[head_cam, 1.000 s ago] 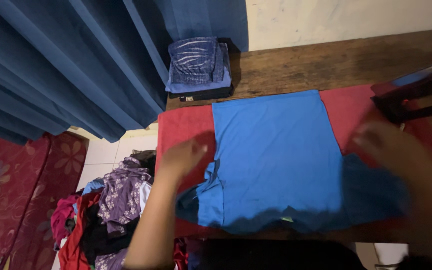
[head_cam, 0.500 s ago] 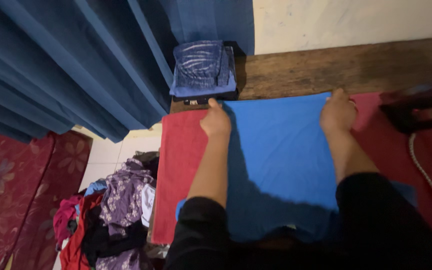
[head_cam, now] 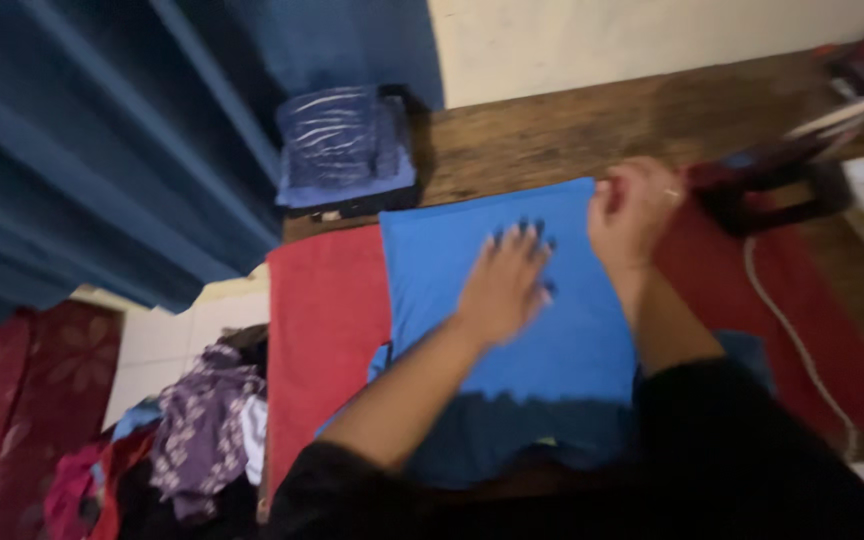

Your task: The person irons a pair of denim shorts and a blue long-sleeved shirt on a red-covered ironing board. They smooth the garments, use the iron on different sections, flip the items, and fold the shorts after ironing.

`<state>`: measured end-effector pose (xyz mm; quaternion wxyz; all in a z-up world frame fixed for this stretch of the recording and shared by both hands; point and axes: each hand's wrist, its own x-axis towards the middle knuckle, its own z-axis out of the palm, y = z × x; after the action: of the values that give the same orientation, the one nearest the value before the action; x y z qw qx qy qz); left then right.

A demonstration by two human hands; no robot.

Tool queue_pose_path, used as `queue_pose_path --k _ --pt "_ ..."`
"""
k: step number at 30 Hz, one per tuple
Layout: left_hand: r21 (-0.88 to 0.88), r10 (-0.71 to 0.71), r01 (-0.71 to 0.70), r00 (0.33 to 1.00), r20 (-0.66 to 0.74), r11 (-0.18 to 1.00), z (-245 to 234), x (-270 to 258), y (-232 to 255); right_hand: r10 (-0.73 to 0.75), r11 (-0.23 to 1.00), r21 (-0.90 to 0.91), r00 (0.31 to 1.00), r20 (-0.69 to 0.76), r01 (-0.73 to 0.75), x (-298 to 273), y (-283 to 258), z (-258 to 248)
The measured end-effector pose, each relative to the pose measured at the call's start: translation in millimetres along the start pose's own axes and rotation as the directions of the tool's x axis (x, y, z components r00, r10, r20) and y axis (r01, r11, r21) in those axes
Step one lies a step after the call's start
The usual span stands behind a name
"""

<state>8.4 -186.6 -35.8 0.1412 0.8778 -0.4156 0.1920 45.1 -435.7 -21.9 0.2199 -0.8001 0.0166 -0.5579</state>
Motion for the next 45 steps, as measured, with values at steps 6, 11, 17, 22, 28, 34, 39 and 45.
queue_pose_path --k 6,11,17,22,28,34,39,45 --pt "-0.314 0.193 -0.119 0.957 0.218 0.942 -7.8 -27.2 66.2 0.42 0.902 0.348 0.699 -0.578 -0.254 12.3 87.1 -65.4" --pt "-0.75 0.438 -0.187 0.886 0.15 0.635 -16.8 -20.2 59.4 0.801 0.484 0.781 0.559 -0.215 -0.393 -3.5 156.3 -46.9" --pt "-0.554 -0.326 0.332 0.939 0.113 0.764 -62.3 -46.8 -57.7 0.303 0.94 0.235 0.923 -0.236 -0.249 39.0 160.1 -69.8" --pt "-0.22 -0.673 0.648 0.737 -0.062 0.73 -86.2 -78.2 -150.0 0.211 0.975 -0.174 0.804 0.556 -0.135 91.2 31.3 -86.6" --pt "-0.186 -0.76 0.749 0.649 0.016 0.636 -61.0 -79.6 -153.8 -0.235 0.929 0.065 0.445 0.864 0.365 33.0 -133.1 -90.0" --pt "-0.159 -0.729 0.712 0.676 -0.111 0.684 -57.7 -74.7 -131.9 -0.129 0.929 -0.017 0.368 0.921 0.37 23.1 -147.3 -68.0" --pt "-0.208 -0.695 0.665 0.703 -0.152 0.718 -58.3 -77.3 -128.9 0.33 0.899 -0.425 0.468 0.82 0.111 86.4 -93.0 -11.5" --pt "-0.206 -0.7 0.671 0.701 -0.136 0.712 -59.9 -78.1 -129.8 0.177 0.905 -0.285 0.329 0.927 0.316 76.3 -104.3 -21.1"
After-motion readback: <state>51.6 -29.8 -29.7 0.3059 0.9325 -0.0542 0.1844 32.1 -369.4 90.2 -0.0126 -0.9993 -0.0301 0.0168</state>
